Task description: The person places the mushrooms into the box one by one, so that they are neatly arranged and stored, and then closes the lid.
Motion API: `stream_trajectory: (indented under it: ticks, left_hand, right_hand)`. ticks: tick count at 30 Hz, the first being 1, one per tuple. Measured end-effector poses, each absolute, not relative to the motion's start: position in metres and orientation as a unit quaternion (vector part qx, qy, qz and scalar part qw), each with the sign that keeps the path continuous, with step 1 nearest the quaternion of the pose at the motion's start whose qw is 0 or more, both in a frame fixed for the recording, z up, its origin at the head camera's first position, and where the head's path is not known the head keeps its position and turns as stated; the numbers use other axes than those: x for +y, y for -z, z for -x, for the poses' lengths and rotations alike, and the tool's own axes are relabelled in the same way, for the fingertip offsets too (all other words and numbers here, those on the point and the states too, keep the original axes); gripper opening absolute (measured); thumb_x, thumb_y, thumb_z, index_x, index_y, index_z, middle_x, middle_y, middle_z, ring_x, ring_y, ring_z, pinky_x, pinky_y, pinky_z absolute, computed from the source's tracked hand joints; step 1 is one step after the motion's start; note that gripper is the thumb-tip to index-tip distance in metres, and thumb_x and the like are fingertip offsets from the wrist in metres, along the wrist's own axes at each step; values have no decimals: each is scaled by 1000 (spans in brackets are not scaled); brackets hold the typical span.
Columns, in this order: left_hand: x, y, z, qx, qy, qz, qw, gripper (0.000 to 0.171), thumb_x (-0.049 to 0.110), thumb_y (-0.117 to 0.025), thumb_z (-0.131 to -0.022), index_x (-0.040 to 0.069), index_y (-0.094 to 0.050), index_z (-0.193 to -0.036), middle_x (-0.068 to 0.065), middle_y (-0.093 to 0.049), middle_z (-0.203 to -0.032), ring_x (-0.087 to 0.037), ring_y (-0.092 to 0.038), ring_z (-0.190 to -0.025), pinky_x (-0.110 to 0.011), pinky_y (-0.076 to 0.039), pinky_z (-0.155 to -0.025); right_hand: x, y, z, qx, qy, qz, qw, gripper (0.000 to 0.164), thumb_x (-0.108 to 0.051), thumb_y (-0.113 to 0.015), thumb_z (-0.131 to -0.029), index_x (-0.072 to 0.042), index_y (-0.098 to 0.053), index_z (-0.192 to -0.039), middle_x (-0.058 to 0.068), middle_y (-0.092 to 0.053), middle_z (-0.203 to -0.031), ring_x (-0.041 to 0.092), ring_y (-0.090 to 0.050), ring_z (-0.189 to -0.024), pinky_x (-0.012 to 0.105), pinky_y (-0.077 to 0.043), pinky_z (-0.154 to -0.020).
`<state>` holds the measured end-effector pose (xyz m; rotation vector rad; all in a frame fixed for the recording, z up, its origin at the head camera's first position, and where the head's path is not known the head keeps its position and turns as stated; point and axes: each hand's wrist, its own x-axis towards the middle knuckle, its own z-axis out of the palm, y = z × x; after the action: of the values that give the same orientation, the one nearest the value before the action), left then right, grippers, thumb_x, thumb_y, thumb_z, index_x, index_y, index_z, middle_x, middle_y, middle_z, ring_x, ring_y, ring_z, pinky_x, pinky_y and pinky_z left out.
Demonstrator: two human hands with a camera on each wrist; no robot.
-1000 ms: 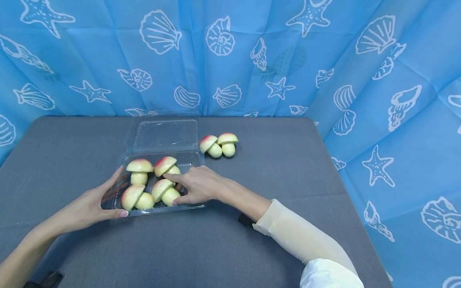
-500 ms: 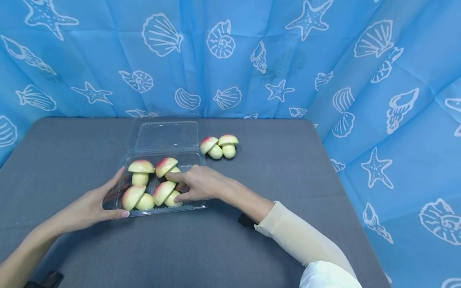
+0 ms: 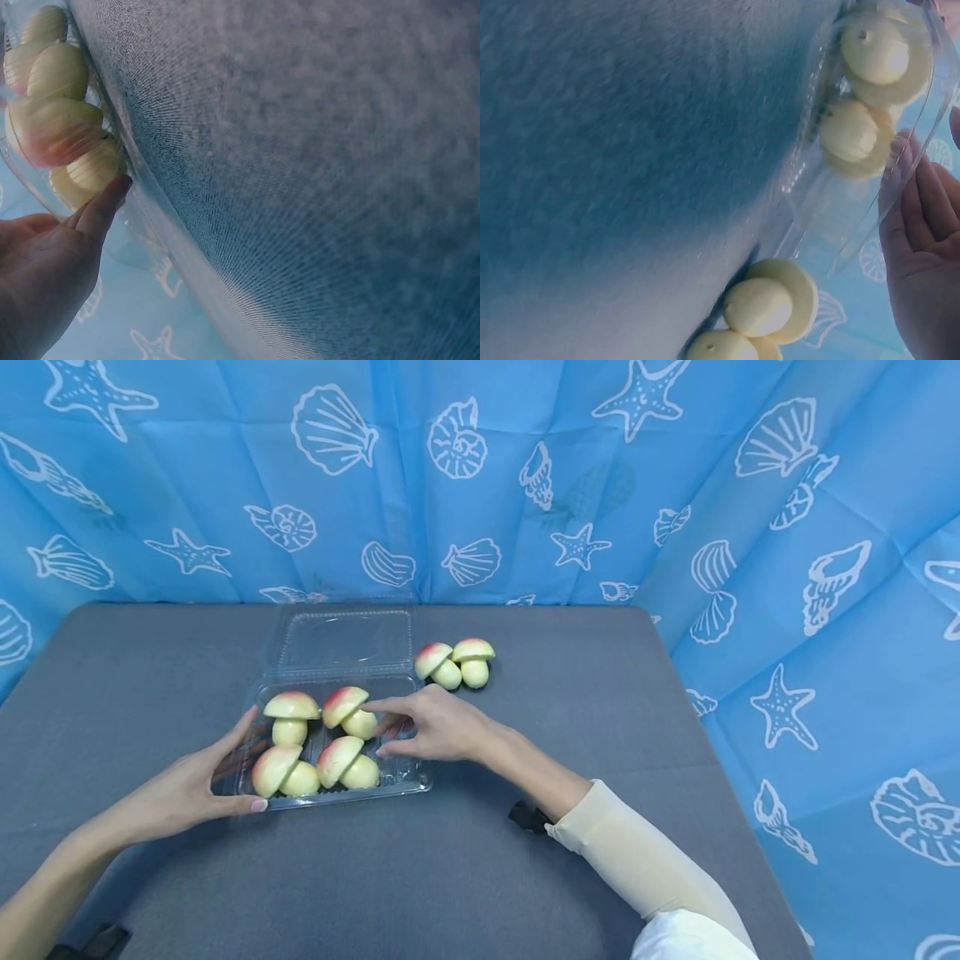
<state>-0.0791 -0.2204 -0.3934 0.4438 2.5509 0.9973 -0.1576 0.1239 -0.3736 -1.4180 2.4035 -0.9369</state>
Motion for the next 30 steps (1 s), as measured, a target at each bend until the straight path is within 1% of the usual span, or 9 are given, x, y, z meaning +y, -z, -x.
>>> stream_trajectory:
  ticks: [3,7,10,15,20,24,27,30]
  left_hand:
    - [-221,393,79,904,-354,-157,183,124,56,-77,-80,17,10,-160,-32,-22,-157,-53,-34,-136,-69,-34,-104]
    - [-221,393,79,902,-357,-157,184,125,57,-77,-79,18,10,-160,-33,-21,-157,-53,-38,-134,-67,-36,-103]
    - [-221,393,79,901,-361,-158,185,125,58,-77,-79,18,10,-160,-33,-21,-157,-53,-39,-133,-67,-37,-103]
    - [-221,392,79,901,-359,-158,184,125,58,-77,-78,18,9,-160,-33,-22,-157,-53,-37,-134,-67,-37,-103]
    - [-220,391,79,904,-354,-155,185,126,58,-78,-78,18,9,-160,-33,-21,-157,-54,-35,-135,-69,-35,-103]
    - [-219,390,79,904,-354,-153,186,126,58,-78,-78,17,9,-160,-33,-21,-157,-54,-35,-135,-68,-35,-103]
    - [-220,390,79,903,-355,-152,188,127,59,-78,-78,18,10,-160,-33,-21,-157,-54,-36,-135,-68,-36,-103]
    - [-220,390,80,902,-356,-152,190,126,59,-77,-78,18,10,-160,-33,-21,-157,-54,-37,-134,-68,-37,-102]
  right_hand:
    - [130,373,162,807,333,481,80,52,-18,-78,-88,-4,-61,-135,4,-76,-103,11,-72,-91,24,-58,-81]
    - [139,374,167,802,359,473,65,49,-14,-78,-87,-5,-63,-133,6,-76,-103,13,-72,-90,31,-59,-79]
    - [146,374,170,797,380,466,53,48,-11,-80,-86,-4,-64,-131,8,-76,-103,20,-73,-90,35,-60,-78]
    - [158,374,175,799,392,456,27,48,-8,-82,-82,-3,-66,-128,8,-76,-102,23,-73,-90,26,-57,-82]
    - [170,373,181,808,387,445,5,50,-9,-85,-79,-3,-67,-125,8,-75,-103,18,-72,-91,25,-57,-82]
    - [178,372,185,819,377,433,-2,46,-9,-85,-78,-2,-69,-120,6,-74,-105,17,-71,-92,29,-58,-82]
    - [185,372,188,829,366,424,-5,42,-11,-85,-79,-2,-71,-117,8,-73,-107,22,-70,-92,35,-59,-80]
    - [191,372,193,838,353,416,-13,42,-12,-85,-79,-3,-71,-118,10,-73,-107,27,-70,-90,41,-59,-75]
